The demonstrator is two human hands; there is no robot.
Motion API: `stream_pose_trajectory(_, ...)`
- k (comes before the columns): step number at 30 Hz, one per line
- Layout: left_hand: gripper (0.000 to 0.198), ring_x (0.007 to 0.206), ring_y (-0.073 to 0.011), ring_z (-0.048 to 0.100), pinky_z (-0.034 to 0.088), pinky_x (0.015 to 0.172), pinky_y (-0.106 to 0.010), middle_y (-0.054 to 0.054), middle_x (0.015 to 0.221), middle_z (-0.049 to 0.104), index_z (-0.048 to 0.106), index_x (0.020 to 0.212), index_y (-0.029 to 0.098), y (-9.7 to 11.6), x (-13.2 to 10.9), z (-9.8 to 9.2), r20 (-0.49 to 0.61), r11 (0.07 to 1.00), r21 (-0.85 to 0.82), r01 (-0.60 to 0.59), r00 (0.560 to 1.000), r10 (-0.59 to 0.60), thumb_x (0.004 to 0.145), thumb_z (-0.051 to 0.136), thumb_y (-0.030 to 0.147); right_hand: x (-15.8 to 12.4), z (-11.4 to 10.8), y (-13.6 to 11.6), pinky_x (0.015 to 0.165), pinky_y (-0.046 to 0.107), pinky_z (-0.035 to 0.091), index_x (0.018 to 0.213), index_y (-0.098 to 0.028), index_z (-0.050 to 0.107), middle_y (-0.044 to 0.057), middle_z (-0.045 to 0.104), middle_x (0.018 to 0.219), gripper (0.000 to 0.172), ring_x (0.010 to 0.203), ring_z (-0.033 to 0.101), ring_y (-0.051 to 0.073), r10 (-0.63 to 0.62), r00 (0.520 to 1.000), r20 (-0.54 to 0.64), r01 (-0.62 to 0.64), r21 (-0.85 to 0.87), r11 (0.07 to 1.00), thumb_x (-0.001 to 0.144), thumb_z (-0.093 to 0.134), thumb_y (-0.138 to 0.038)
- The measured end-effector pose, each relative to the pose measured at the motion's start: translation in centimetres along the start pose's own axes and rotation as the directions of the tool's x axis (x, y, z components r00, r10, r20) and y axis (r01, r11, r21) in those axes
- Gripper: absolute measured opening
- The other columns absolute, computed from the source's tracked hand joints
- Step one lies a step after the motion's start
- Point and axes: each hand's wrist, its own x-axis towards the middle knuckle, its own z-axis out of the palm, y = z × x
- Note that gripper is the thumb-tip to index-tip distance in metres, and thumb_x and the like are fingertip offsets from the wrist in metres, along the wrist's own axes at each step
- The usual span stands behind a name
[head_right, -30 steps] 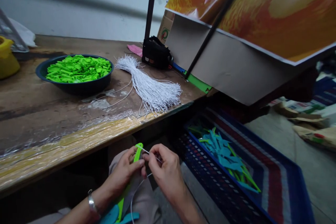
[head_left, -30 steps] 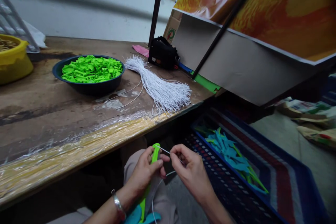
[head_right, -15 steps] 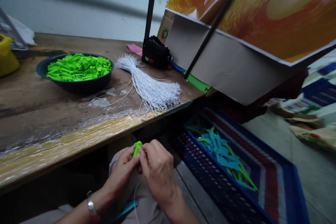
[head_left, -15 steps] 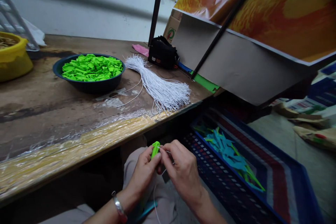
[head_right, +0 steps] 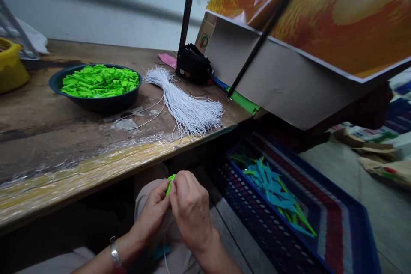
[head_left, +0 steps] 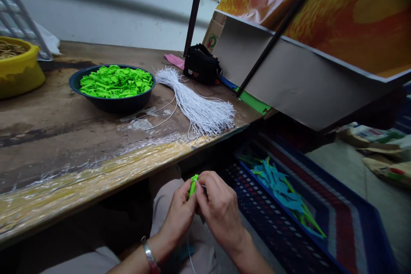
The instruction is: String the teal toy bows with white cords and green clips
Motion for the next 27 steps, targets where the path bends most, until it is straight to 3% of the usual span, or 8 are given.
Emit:
stream_pose_trajectory(10, 0.027, 0.088, -0.0212, 0.058, 0.046, 0.082, -0.028, -0.003, 0.090, 0.071, 0.070, 0.096, 0.018, -0.1, -0.1, 0.1, 0.028, 1.000, -0.001, -0.017, 0.999, 0.017, 0.090, 0.066, 0.044, -0.3, -0.1, 0.1, 0.075, 0.029, 0.048, 0.090, -0.018, 0.054, 0.007, 0.061, 0.090, 0.016, 0.084, 0.061, 0.019, -0.001, 1.000, -0.012, 0.002, 0.042, 0.999, 0.101, 0.045, -0.010)
stream_pose_trajectory(20, 0.014, 0.079, -0.0183, 0.049, 0.041, 0.076, -0.026, 0.001, 0.077, 0.059, 0.069, 0.087, 0.019, -0.7, -0.5, 0.2, 0.036, 0.996, -0.089, 0.033, 0.999, -0.030, 0.087, 0.070, 0.033, -0.6, 0.8, 0.3, 0.072, 0.030, 0.051, 0.090, -0.017, 0.056, 0.008, 0.060, 0.092, 0.019, 0.081, 0.062, 0.019, -0.009, 1.000, -0.011, 0.009, -0.038, 0.999, 0.102, 0.043, -0.011)
stream_pose_trajectory(24, 0.014, 0.084, -0.0193, 0.050, 0.041, 0.078, -0.026, 0.001, 0.078, 0.059, 0.068, 0.084, 0.020, 0.2, -0.7, 0.5, 0.014, 0.980, -0.183, 0.073, 0.997, -0.072, 0.074, 0.075, 0.026, -1.0, 1.8, 0.8, 0.070, 0.030, 0.054, 0.106, -0.014, 0.060, 0.015, 0.063, 0.104, 0.026, 0.089, 0.065, 0.023, -0.100, 0.994, -0.045, 0.084, -0.268, 0.960, 0.107, 0.035, -0.021)
stream_pose_trajectory(27, 0.023, 0.078, -0.0195, 0.050, 0.042, 0.076, -0.029, -0.001, 0.075, 0.056, 0.067, 0.075, 0.020, 0.3, -0.3, 0.6, -0.001, 0.932, -0.330, 0.148, 0.988, -0.157, 0.060, 0.075, 0.036, -1.4, 2.6, 2.4, 0.060, 0.030, 0.054, 0.112, -0.013, 0.061, 0.017, 0.065, 0.104, 0.038, 0.089, 0.067, 0.026, -0.229, 0.973, -0.024, 0.196, -0.428, 0.882, 0.106, 0.025, -0.020)
